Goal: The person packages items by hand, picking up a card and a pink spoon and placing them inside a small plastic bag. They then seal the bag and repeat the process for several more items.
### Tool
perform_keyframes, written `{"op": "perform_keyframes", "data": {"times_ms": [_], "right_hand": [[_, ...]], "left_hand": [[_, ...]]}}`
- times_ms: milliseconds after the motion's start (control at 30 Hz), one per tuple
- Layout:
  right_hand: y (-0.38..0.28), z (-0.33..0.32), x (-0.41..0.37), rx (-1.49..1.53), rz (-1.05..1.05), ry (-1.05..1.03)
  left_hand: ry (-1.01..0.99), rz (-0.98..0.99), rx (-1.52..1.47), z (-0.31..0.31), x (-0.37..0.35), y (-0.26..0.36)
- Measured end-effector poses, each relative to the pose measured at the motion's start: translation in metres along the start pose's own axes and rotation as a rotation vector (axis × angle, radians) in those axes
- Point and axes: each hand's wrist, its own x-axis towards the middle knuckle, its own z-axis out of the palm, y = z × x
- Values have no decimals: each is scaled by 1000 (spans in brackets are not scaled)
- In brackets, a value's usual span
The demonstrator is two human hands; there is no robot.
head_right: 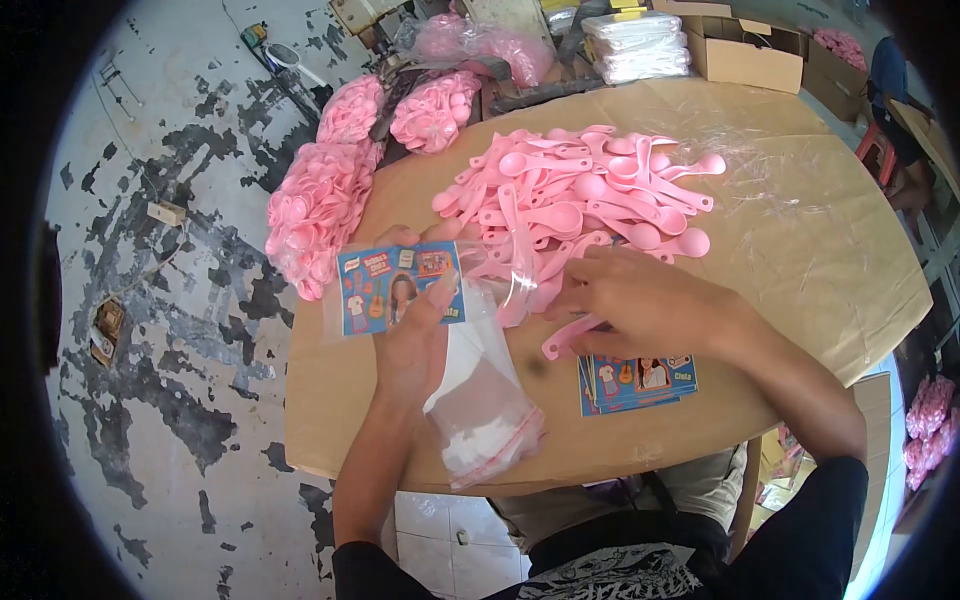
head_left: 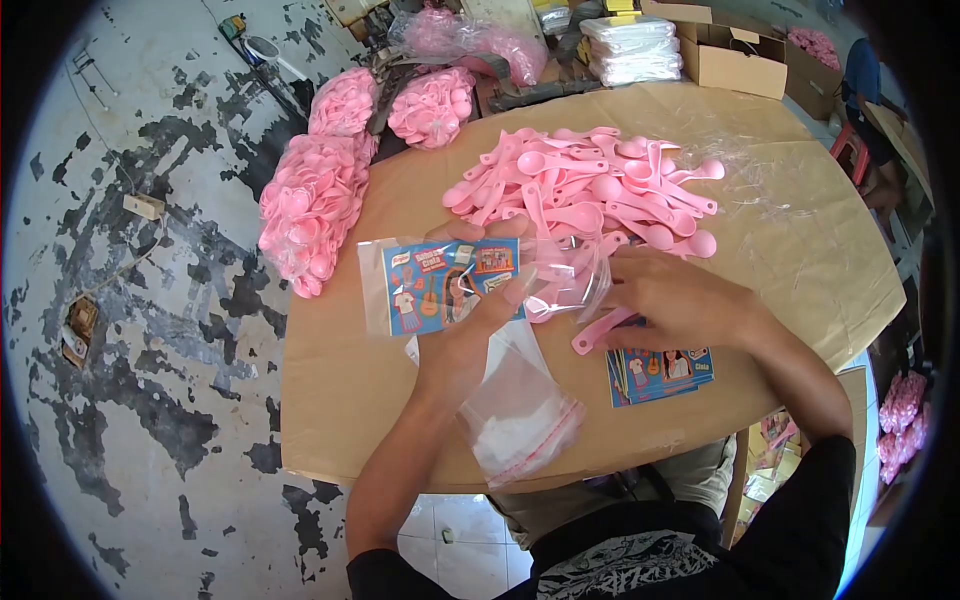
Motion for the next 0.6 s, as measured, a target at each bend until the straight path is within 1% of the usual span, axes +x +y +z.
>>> {"op": "perform_keyframes", "data": {"times_ms": [100,200,300,400,500,600], "right_hand": [[1,17,3,-27,7,20],[-6,20,5,-268,63,85],[-13,3,9,-243,244,95],[0,8,5,-264,215,330],[1,0,4,-208,270,262],[4,-2,3,-177,222,237]], "left_hand": [[-12,46,76,-1,1,-7],[16,33,59,0,0,-8],[73,26,11,-5,3,-3],[87,42,-1,-8,7,2],[77,44,22,-7,8,6],[59,42,-29,-7,7,7]]}}
